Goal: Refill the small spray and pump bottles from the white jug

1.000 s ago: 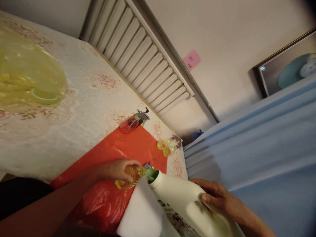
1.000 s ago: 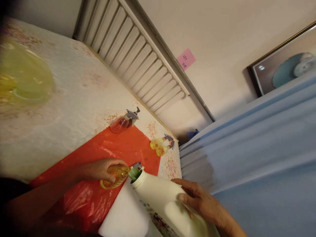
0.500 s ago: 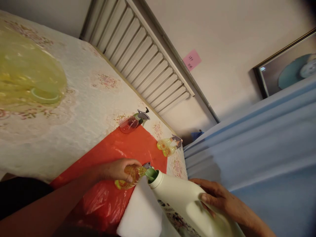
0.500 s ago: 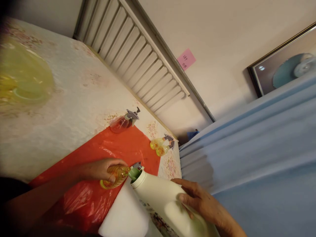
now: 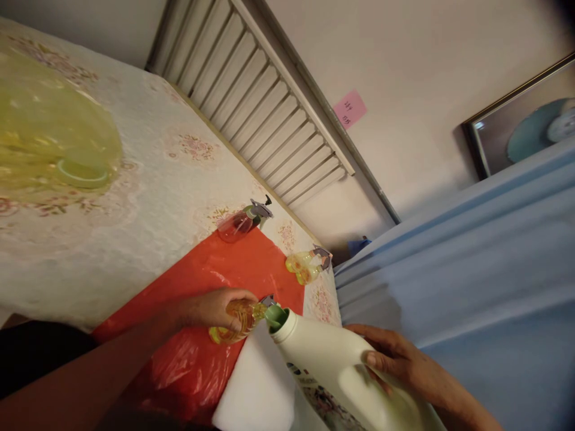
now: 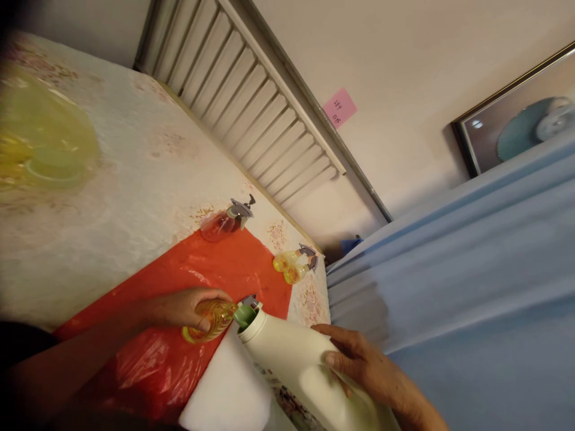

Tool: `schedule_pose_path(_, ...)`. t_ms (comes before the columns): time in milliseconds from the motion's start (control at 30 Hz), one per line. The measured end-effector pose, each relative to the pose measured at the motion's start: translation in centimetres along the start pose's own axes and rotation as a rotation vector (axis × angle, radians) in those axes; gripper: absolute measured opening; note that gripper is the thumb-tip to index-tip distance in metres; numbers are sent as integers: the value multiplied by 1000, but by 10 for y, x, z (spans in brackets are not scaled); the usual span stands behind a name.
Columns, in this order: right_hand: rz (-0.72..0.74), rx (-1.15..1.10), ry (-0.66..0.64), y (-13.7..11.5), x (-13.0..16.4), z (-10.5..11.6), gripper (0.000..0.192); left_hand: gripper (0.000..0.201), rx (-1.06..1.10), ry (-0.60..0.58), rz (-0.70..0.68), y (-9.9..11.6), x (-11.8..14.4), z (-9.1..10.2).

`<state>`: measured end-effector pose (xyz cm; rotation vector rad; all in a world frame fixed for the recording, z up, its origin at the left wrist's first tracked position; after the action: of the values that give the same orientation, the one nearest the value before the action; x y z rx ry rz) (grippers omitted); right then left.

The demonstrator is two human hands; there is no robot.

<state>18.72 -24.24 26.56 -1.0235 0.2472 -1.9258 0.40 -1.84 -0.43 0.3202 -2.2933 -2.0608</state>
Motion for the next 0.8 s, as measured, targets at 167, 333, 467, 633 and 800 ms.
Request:
schedule_pose_path(167, -13, 19, 7, -3, 0, 0, 65, 56, -35, 2, -4, -1, 1, 0)
schedule_pose_path(333, -16, 2, 15, -3, 0, 0, 64, 58, -23, 3, 5, -1, 0, 0)
schedule_pose_path(467, -18, 3, 14, -2, -1, 0, 64, 56, -17, 6, 7, 0, 0, 0)
schedule_pose_path(633, -14, -4, -2, -3, -1, -1, 66, 57, -12, 2, 13, 2, 1, -1)
schedule_pose_path(800, -12, 2, -7, -3, -1, -1, 64, 57, -21, 13, 20, 3, 1, -1)
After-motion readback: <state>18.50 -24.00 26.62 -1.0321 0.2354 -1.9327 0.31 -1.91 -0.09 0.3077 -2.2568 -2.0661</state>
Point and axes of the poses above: each hand's wrist, its own x-axis away from the middle knuckle, its own z-axis out of the back of the hand, y = z × x, the point moved 1 cm from there along -x, towards the middle knuckle, and after that the axes turned 2 degrees about -y, right-handed, at the moved point
